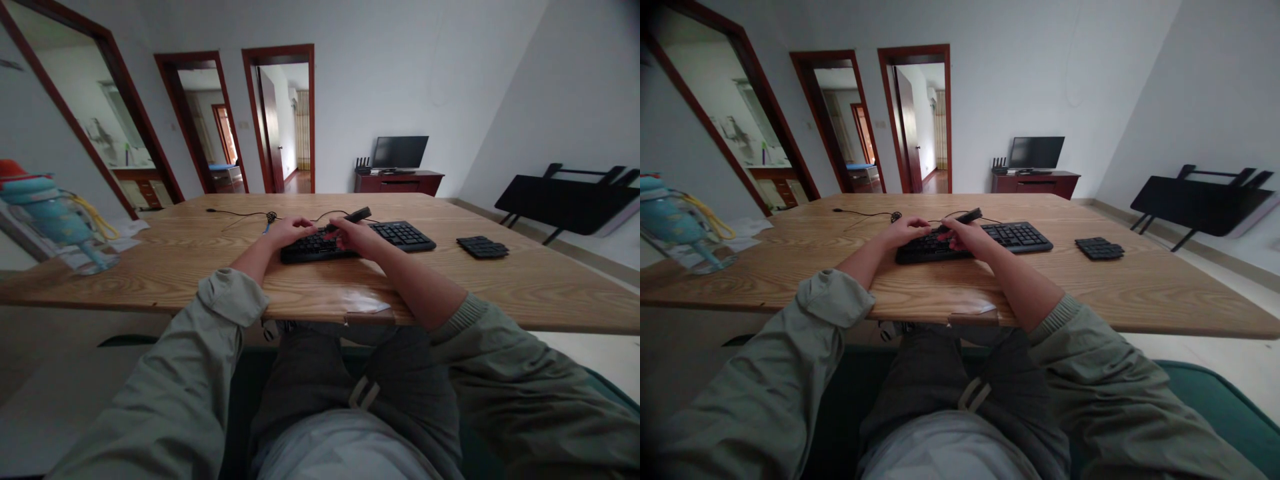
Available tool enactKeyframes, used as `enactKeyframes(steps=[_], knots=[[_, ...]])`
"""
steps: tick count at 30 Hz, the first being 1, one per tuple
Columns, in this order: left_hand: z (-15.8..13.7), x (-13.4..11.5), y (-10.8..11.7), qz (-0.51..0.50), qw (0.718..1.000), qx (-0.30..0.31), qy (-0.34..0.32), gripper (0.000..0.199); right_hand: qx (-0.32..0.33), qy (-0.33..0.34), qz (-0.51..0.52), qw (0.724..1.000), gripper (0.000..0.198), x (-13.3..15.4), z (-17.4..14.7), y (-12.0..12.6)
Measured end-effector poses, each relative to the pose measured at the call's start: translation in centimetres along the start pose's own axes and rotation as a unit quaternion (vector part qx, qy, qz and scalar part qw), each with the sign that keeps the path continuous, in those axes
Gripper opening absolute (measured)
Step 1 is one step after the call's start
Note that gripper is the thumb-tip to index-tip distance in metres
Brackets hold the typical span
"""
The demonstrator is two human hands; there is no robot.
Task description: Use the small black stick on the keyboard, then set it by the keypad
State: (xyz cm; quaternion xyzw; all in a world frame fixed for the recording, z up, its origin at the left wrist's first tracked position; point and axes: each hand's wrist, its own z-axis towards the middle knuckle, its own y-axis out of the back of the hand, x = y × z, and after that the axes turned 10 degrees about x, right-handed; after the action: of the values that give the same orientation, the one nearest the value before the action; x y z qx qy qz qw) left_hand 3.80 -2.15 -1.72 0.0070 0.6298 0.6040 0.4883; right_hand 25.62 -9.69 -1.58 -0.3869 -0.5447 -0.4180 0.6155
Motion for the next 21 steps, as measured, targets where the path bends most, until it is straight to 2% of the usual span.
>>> enactKeyframes(steps=[4,6,12,16,21], knots=[[0.5,1.9,0.5,-0.022,0.999,-0.046,0.017,0.063,0.079,-0.161,-0.006,0.984,0.038,0.3,-0.6,0.2],[0.8,2.9,0.6,-0.023,0.998,-0.056,0.035,0.062,0.084,-0.186,-0.037,0.978,0.042,0.2,-0.8,0.1],[1.4,4.3,0.6,0.028,0.998,-0.046,0.037,0.057,0.007,-0.11,-0.126,0.986,0.037,-0.7,-0.8,-0.6],[1.5,4.2,0.4,0.076,0.997,-0.028,0.017,0.051,0.002,-0.075,-0.139,0.987,0.036,-0.9,-0.9,-0.7],[1.5,3.6,0.3,0.102,0.993,-0.021,0.047,0.05,0.012,-0.078,-0.137,0.987,0.036,-0.8,-0.8,-0.3]])
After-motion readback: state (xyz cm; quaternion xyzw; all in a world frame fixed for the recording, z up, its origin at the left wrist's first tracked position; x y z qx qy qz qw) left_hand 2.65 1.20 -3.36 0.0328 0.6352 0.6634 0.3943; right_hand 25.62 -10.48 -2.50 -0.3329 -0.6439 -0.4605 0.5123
